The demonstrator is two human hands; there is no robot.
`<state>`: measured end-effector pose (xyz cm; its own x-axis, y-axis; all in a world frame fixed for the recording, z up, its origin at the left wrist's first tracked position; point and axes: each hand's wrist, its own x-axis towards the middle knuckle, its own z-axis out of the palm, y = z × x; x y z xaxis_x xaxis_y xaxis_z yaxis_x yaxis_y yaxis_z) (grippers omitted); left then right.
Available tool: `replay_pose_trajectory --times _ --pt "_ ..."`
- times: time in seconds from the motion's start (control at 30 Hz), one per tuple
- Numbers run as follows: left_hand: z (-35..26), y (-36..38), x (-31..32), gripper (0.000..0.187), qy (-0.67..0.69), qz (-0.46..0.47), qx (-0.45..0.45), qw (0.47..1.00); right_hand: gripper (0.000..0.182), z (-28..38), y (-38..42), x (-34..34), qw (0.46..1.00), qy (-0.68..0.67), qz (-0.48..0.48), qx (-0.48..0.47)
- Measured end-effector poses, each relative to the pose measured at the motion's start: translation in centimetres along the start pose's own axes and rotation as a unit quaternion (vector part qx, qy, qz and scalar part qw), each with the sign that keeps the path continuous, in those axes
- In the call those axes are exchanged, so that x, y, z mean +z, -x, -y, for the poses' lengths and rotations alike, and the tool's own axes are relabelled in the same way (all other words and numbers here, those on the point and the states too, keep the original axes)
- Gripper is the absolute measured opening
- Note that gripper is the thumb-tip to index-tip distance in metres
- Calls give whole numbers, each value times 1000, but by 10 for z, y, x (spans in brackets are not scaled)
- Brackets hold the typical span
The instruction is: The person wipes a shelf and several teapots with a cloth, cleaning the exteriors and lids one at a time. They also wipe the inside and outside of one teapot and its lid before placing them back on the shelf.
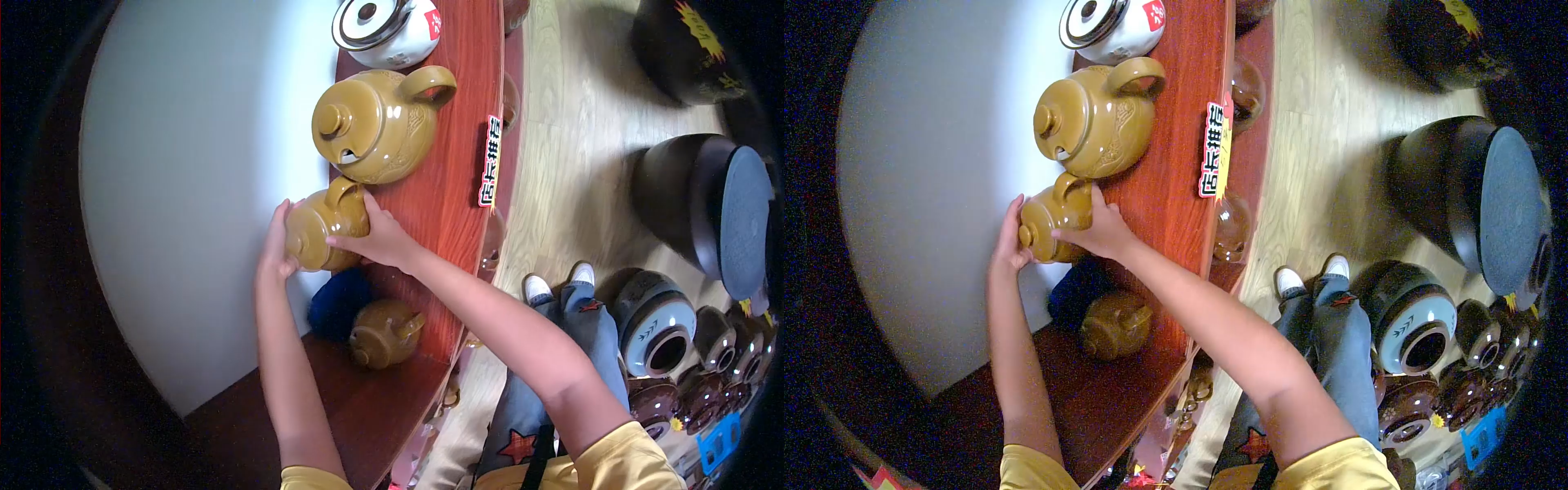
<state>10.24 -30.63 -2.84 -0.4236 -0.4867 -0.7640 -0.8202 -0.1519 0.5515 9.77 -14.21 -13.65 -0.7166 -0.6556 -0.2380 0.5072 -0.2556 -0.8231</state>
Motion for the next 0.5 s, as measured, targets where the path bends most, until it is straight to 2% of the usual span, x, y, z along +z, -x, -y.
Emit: replay_pose_trajectory --times 0.03,0.13,0.37,0.5 --pt "4 -8 -6 51 0 -1 1 1000 103 -3 -2 2 999 20 -12 26" --pt "11 -20 -16 54 8 1 -14 1000 96 -2 0 5 998 55 -33 -3" --pt "7 -4 -10 59 -31 -16 -80 996 102 -4 4 5 999 30 -25 -2" --pt "6 4 -6 63 -19 -12 -109 994 99 4 0 -3 997 70 -11 2"
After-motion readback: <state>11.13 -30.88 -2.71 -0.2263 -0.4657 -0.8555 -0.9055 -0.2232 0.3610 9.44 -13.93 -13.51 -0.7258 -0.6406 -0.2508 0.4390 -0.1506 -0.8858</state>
